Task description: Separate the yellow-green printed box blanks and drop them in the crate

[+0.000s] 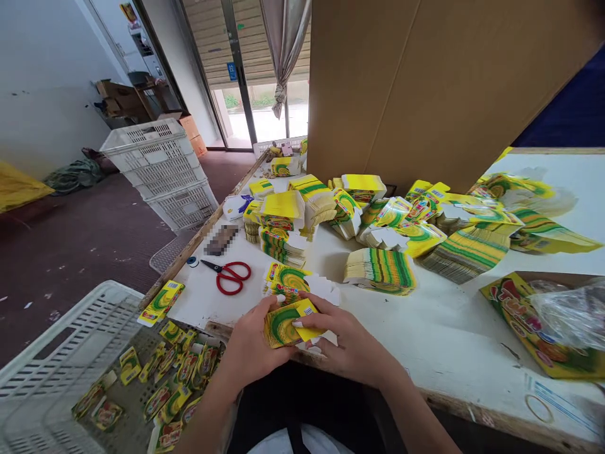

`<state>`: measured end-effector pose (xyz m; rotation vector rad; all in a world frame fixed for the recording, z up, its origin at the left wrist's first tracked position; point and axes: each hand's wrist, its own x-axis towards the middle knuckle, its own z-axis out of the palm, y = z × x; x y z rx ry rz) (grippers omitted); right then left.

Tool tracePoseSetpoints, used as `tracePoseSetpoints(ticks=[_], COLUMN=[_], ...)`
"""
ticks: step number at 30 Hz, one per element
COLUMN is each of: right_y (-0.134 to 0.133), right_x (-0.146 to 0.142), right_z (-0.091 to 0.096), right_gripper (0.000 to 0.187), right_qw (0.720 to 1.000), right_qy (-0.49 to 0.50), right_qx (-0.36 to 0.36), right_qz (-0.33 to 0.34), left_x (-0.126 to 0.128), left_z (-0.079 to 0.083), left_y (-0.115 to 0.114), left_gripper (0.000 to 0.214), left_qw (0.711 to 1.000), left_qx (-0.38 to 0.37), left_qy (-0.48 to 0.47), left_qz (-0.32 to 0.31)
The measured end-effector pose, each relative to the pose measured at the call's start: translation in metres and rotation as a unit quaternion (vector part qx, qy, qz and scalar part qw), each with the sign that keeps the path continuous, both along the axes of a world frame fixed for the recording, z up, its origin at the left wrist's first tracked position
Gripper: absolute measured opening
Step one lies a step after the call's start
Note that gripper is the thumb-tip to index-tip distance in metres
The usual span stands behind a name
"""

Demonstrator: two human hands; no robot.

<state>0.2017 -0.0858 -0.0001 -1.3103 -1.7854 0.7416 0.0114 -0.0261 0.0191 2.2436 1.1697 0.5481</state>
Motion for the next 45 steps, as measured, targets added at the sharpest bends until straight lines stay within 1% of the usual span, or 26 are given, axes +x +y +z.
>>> tracePoseSetpoints(ticks=[3,4,5,6,8,9,11,12,13,14,15,16,17,19,21,23,26,28,32,34,36,37,39,40,42,45], right_y=[0.005,0.006,0.008,0.010,0.016,0.019,0.028,0.032,0.037,0.041,0.044,0.047,0.049,0.050,0.050,0.050,0.053,0.055,0.056,0.053,0.047,0.042,0.033,0.027,0.017,0.005], right_x=[-0.011,-0.016,-0.020,-0.024,-0.026,-0.025,-0.018,-0.015,-0.012,-0.010,-0.009,-0.009,-0.010,-0.012,-0.014,-0.015,-0.017,-0.018,-0.018,-0.019,-0.022,-0.026,-0.036,-0.042,-0.056,-0.074], right_z=[0.000,-0.002,-0.005,-0.009,-0.016,-0.020,-0.026,-0.028,-0.031,-0.032,-0.034,-0.035,-0.036,-0.036,-0.035,-0.033,-0.031,-0.030,-0.025,-0.020,-0.015,-0.012,-0.008,-0.007,-0.005,-0.003], right_gripper=[0.037,0.037,0.041,0.050,0.068,0.070,0.056,0.048,0.043,0.040,0.039,0.039,0.039,0.040,0.045,0.048,0.044,0.042,0.050,0.056,0.059,0.060,0.062,0.062,0.060,0.058], right_qw=[0.997,0.994,0.991,0.990,0.985,0.983,0.975,0.969,0.962,0.957,0.955,0.955,0.956,0.958,0.960,0.960,0.958,0.957,0.959,0.961,0.972,0.978,0.986,0.986,0.979,0.959], right_qy=[0.057,0.079,0.097,0.111,0.120,0.105,0.022,-0.035,-0.087,-0.126,-0.149,-0.159,-0.159,-0.155,-0.155,-0.158,-0.167,-0.167,-0.140,-0.118,-0.060,-0.019,0.065,0.105,0.179,0.268], right_qx=[0.000,0.006,0.012,0.015,0.023,0.024,0.017,0.009,-0.002,-0.012,-0.021,-0.026,-0.029,-0.030,-0.030,-0.031,-0.043,-0.055,-0.067,-0.072,-0.070,-0.067,-0.061,-0.063,-0.070,-0.074], right_qz=[-0.060,-0.077,-0.087,-0.091,-0.120,-0.150,-0.221,-0.246,-0.258,-0.259,-0.256,-0.251,-0.246,-0.238,-0.231,-0.228,-0.228,-0.231,-0.238,-0.238,-0.218,-0.197,-0.141,-0.110,-0.064,-0.044], left_x=[0.006,0.007,0.005,0.000,-0.020,-0.035,-0.070,-0.088,-0.104,-0.117,-0.126,-0.130,-0.130,-0.119,-0.100,-0.079,-0.055,-0.046,-0.039,-0.036,-0.029,-0.025,-0.013,-0.007,0.002,0.010], left_z=[0.002,0.002,0.003,0.004,0.006,0.008,0.011,0.012,0.012,0.011,0.009,0.006,0.002,-0.006,-0.013,-0.017,-0.019,-0.019,-0.023,-0.028,-0.033,-0.035,-0.032,-0.028,-0.016,0.004], left_y=[0.001,0.002,0.004,0.006,0.014,0.019,0.030,0.035,0.039,0.042,0.044,0.044,0.043,0.040,0.036,0.033,0.031,0.029,0.025,0.023,0.018,0.015,0.009,0.006,0.004,0.006], left_gripper=[0.058,0.056,0.055,0.054,0.053,0.053,0.056,0.059,0.062,0.065,0.067,0.069,0.070,0.069,0.065,0.060,0.054,0.050,0.047,0.049,0.053,0.054,0.057,0.057,0.057,0.047], left_qw=[0.999,0.999,0.999,0.999,0.998,0.995,0.978,0.960,0.941,0.925,0.921,0.922,0.931,0.953,0.968,0.975,0.979,0.979,0.973,0.964,0.937,0.914,0.851,0.817,0.755,0.682], left_qx=[0.043,0.052,0.053,0.048,0.037,0.041,0.080,0.107,0.121,0.131,0.129,0.121,0.109,0.065,0.012,-0.030,-0.057,-0.079,-0.122,-0.151,-0.183,-0.197,-0.220,-0.233,-0.254,-0.271], left_qy=[-0.003,-0.005,-0.005,-0.003,0.016,0.038,0.108,0.163,0.211,0.224,0.217,0.193,0.155,0.075,0.020,-0.010,-0.043,-0.068,-0.114,-0.155,-0.248,-0.311,-0.444,-0.499,-0.579,-0.658], left_qz=[0.006,0.009,0.012,0.020,0.055,0.084,0.161,0.199,0.236,0.276,0.297,0.311,0.313,0.286,0.249,0.220,0.190,0.173,0.158,0.158,0.163,0.167,0.172,0.173,0.172,0.170])
